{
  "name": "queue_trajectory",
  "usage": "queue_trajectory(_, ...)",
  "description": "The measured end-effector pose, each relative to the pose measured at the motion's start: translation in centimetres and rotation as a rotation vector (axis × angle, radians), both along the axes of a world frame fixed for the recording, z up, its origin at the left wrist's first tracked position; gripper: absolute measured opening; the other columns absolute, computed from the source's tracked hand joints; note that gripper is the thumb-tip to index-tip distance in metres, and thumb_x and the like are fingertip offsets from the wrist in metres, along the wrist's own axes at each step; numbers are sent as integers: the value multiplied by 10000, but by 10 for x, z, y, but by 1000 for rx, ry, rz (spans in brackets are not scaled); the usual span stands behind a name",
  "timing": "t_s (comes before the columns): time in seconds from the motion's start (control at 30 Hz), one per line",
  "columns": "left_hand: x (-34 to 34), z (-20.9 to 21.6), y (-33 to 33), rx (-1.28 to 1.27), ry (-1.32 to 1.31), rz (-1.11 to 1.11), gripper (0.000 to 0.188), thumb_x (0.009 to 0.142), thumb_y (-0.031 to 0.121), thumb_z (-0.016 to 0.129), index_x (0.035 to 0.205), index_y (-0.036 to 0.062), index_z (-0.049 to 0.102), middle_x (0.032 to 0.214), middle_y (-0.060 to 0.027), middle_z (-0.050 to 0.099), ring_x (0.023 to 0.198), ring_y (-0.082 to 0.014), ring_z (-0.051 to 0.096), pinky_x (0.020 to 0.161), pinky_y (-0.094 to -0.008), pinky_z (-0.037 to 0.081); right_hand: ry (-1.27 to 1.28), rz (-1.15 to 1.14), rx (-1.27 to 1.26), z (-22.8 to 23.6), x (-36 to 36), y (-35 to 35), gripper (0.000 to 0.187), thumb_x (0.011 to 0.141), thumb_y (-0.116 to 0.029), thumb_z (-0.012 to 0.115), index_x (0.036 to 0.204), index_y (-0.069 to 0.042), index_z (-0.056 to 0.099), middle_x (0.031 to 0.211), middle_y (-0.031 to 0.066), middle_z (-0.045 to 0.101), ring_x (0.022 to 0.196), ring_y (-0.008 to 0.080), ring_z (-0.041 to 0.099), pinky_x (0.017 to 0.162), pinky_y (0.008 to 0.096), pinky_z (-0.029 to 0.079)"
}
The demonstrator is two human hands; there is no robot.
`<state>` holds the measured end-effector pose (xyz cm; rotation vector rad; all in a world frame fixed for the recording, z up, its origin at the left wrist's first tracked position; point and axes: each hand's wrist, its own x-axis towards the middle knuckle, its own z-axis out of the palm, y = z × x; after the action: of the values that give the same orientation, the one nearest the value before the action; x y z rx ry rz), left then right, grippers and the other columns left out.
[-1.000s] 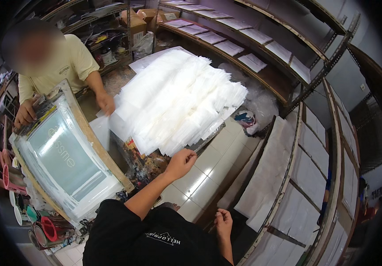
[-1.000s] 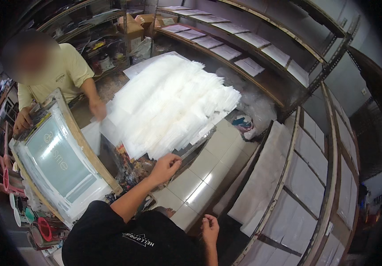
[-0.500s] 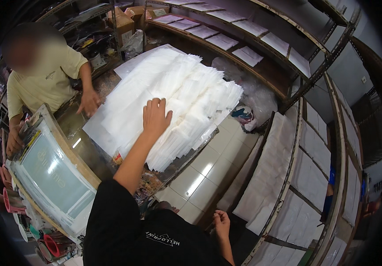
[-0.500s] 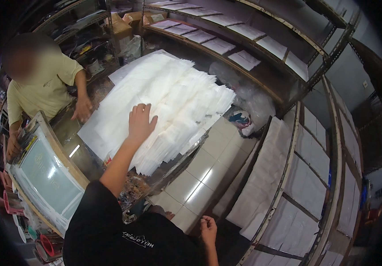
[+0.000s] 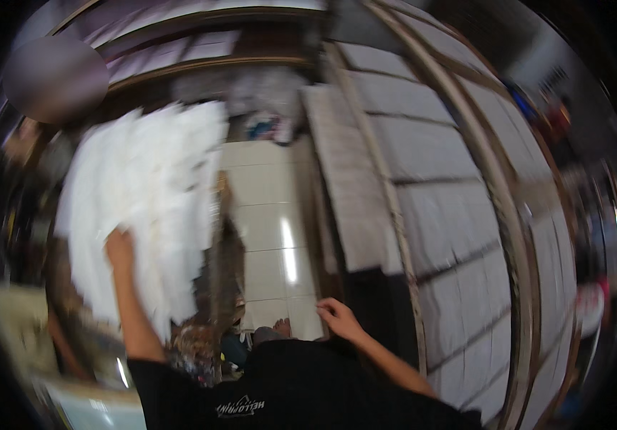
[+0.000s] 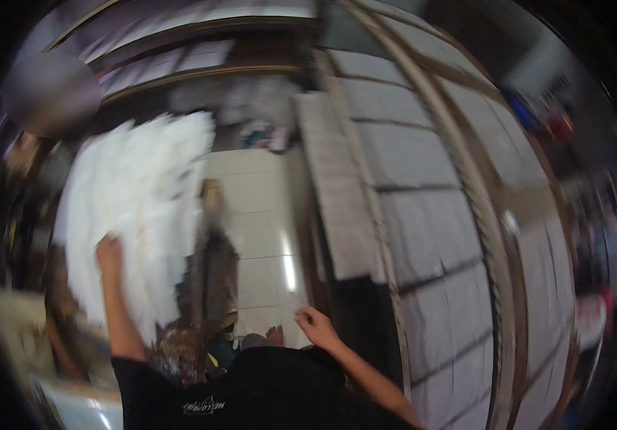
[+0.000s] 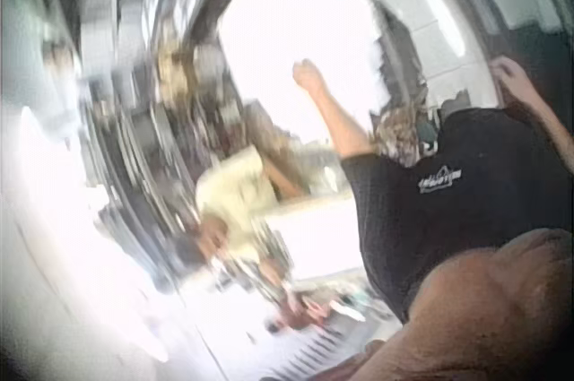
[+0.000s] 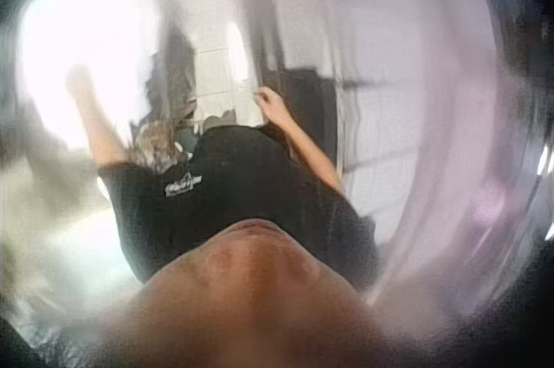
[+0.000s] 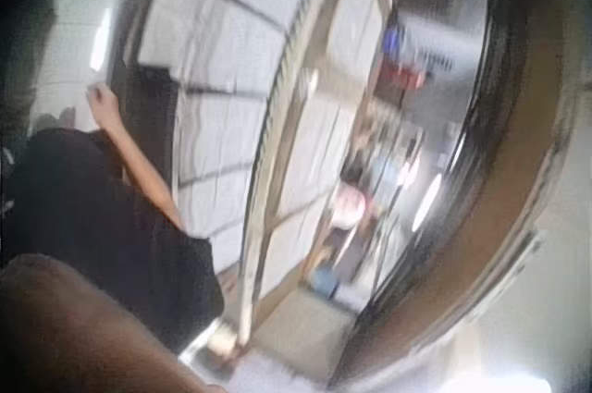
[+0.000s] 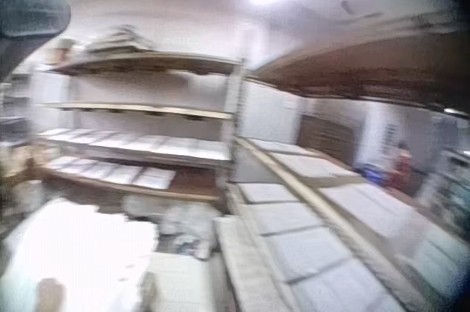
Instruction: The person repeatedly picks up white sheets of paper from a table and places them onto a multi-tiered wooden drying rack. The person handles the sheets one at a time, arranging them flat on the rack surfaces.
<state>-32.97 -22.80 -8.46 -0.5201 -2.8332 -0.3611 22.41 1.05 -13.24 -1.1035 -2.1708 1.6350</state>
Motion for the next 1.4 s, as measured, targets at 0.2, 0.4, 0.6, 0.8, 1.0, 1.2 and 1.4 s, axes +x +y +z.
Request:
queue_trajectory(0.2,12,40,8,179,-72,-219,198,915,144,560,1010,-21,613,944,-215,683,850,-381,641,782,-446,496,94,-39,-69,30,-10,-3,239,948,-236,610,1083,-40,620,919,97,665,859,161,621,786,314,499)
queue_trajectory(0.4,167,110,84,345,-143,-581,170,964,83,549,1069,-48,581,947,-156,614,854,-251,571,808,-331,480,269,-10,-73,96,-14,4,302,958,-250,597,1181,-50,563,905,79,621,826,165,591,752,328,493)
queue_trajectory(0.6,377,107,157,270,-417,-1231,142,898,5,574,1035,-26,592,907,-203,597,816,-374,593,754,-412,484,345,4,66,159,27,-4,426,980,-316,549,1308,-50,496,996,160,621,963,258,606,863,392,473)
queue_trajectory(0.8,512,99,144,232,-462,-1495,164,846,-33,592,1004,-5,554,897,-219,565,820,-439,584,683,-487,466,156,-125,149,144,106,-24,427,1016,-375,444,1183,-22,617,1116,211,619,1096,381,574,955,455,436)
queue_trajectory(1.0,604,112,115,211,-552,-1804,210,815,0,664,1015,-16,605,844,-164,582,679,-346,588,615,-426,463,89,-346,292,148,212,-65,226,931,-210,550,999,-12,634,1006,183,654,910,364,645,799,439,503)
queue_trajectory(1.2,640,116,87,601,-634,-1919,185,769,31,713,946,7,667,746,-83,602,612,-251,551,591,-362,438,-129,-848,309,189,369,-147,182,948,-187,591,1062,-45,597,889,70,630,849,154,621,717,311,496)
queue_trajectory(1.4,649,-6,89,329,-823,-1599,129,862,58,628,959,-22,657,773,-173,636,670,-318,618,643,-398,489,-591,-1316,-94,190,532,-269,291,901,-130,653,1144,-21,536,778,39,605,639,109,542,581,264,459)
